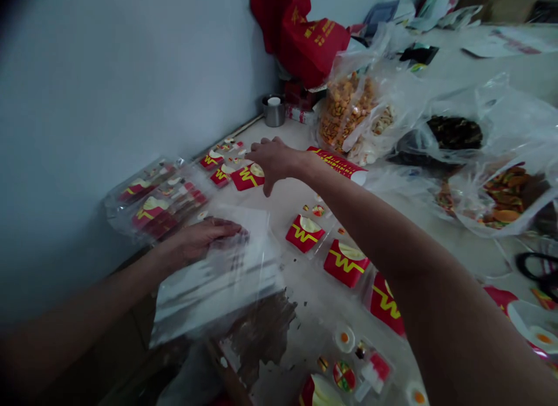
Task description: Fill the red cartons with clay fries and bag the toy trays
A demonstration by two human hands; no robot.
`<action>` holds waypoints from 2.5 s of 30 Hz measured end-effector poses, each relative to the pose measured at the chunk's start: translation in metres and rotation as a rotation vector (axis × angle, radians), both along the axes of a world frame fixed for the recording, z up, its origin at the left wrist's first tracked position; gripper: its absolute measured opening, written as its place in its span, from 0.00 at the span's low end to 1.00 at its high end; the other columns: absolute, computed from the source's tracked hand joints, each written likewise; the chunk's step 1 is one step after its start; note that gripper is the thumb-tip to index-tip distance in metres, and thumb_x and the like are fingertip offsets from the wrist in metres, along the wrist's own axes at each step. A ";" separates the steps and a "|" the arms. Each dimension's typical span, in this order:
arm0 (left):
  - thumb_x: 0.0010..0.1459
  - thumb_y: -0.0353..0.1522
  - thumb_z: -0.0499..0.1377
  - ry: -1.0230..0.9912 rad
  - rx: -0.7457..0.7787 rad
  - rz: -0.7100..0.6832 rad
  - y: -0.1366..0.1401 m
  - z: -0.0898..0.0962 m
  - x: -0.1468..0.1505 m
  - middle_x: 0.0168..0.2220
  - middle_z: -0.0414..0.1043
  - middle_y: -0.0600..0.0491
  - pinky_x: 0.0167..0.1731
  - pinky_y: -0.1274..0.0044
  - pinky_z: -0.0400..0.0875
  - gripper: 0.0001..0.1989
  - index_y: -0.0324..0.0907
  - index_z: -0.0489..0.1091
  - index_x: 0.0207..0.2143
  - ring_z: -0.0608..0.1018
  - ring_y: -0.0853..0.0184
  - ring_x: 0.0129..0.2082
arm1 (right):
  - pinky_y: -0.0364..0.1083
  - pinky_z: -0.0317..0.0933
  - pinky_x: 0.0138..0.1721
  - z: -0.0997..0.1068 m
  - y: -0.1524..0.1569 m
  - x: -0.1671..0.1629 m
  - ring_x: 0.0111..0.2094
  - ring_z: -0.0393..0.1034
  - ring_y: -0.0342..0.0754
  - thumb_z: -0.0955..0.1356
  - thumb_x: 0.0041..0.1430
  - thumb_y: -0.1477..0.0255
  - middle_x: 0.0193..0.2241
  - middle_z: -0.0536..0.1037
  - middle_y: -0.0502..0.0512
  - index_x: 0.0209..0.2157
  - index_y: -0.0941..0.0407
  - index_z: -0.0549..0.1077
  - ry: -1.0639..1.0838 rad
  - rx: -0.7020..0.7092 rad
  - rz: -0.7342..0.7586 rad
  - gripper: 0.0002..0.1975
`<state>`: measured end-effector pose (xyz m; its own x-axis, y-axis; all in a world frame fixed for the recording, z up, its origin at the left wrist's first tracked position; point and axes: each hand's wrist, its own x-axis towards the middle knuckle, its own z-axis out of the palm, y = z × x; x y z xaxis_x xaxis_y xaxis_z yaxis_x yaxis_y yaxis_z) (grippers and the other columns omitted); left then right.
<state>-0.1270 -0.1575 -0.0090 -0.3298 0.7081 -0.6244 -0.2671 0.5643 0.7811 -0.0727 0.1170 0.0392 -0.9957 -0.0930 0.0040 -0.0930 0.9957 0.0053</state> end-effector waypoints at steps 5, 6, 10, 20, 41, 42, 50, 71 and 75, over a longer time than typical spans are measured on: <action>0.34 0.41 0.76 0.178 0.007 0.103 0.001 0.003 0.011 0.33 0.79 0.48 0.33 0.76 0.65 0.20 0.40 0.80 0.29 0.75 0.65 0.34 | 0.58 0.59 0.51 0.039 -0.008 0.081 0.51 0.66 0.65 0.77 0.39 0.44 0.51 0.73 0.64 0.60 0.57 0.69 0.076 0.045 -0.087 0.51; 0.32 0.41 0.76 0.183 0.007 0.126 0.001 0.003 0.017 0.32 0.78 0.50 0.33 0.76 0.64 0.20 0.40 0.80 0.28 0.74 0.66 0.34 | 0.58 0.60 0.50 0.043 -0.011 0.099 0.51 0.66 0.65 0.77 0.39 0.44 0.51 0.72 0.64 0.61 0.57 0.68 0.091 0.017 -0.121 0.52; 0.31 0.41 0.77 0.197 0.039 0.105 -0.001 0.011 0.043 0.24 0.71 0.56 0.28 0.77 0.58 0.21 0.39 0.75 0.24 0.68 0.72 0.26 | 0.58 0.61 0.52 0.047 -0.029 0.165 0.54 0.66 0.65 0.75 0.43 0.44 0.55 0.71 0.66 0.64 0.57 0.65 0.170 -0.051 -0.227 0.51; 0.44 0.45 0.71 0.210 0.187 -0.088 -0.005 0.025 0.086 0.33 0.78 0.52 0.34 0.75 0.61 0.19 0.41 0.81 0.34 0.72 0.69 0.33 | 0.62 0.59 0.49 0.034 -0.052 0.262 0.51 0.67 0.66 0.73 0.46 0.43 0.49 0.75 0.64 0.62 0.50 0.67 0.186 0.001 -0.366 0.45; 0.32 0.43 0.77 0.471 0.184 -0.265 0.019 0.022 0.139 0.21 0.65 0.60 0.25 0.78 0.57 0.23 0.39 0.75 0.26 0.63 0.74 0.22 | 0.60 0.53 0.49 0.011 -0.100 0.307 0.51 0.61 0.68 0.69 0.57 0.49 0.52 0.72 0.69 0.66 0.60 0.59 0.228 0.231 -0.575 0.44; 0.31 0.43 0.77 0.474 0.168 -0.292 0.019 0.022 0.138 0.21 0.65 0.60 0.25 0.78 0.57 0.23 0.39 0.75 0.26 0.64 0.74 0.22 | 0.59 0.53 0.48 0.008 -0.102 0.306 0.51 0.61 0.67 0.69 0.57 0.49 0.52 0.72 0.69 0.66 0.60 0.59 0.227 0.224 -0.579 0.44; 0.27 0.40 0.78 0.342 0.181 -0.355 0.026 0.006 0.115 0.22 0.63 0.62 0.25 0.79 0.56 0.29 0.40 0.76 0.34 0.65 0.73 0.24 | 0.57 0.52 0.48 -0.004 -0.110 0.292 0.52 0.59 0.65 0.73 0.53 0.51 0.54 0.71 0.68 0.66 0.61 0.58 0.216 0.167 -0.544 0.46; 0.43 0.44 0.70 0.462 -0.032 -0.505 -0.003 -0.001 0.084 0.25 0.76 0.54 0.31 0.76 0.61 0.16 0.41 0.79 0.27 0.72 0.68 0.27 | 0.58 0.54 0.47 -0.019 -0.097 0.308 0.51 0.62 0.67 0.69 0.55 0.46 0.53 0.71 0.68 0.66 0.57 0.59 0.268 0.058 -0.593 0.45; 0.34 0.44 0.75 0.442 0.006 -0.261 -0.009 0.003 0.094 0.20 0.70 0.58 0.27 0.77 0.58 0.20 0.40 0.73 0.21 0.68 0.71 0.24 | 0.58 0.55 0.48 -0.009 -0.110 0.308 0.52 0.62 0.66 0.72 0.51 0.46 0.54 0.72 0.66 0.65 0.56 0.60 0.240 0.037 -0.559 0.47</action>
<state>-0.0329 -0.1661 -0.0056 -0.3733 0.8051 -0.4609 0.2388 0.5635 0.7908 0.2355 0.0065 0.0297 -0.8655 0.4392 0.2409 0.4519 0.8921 -0.0028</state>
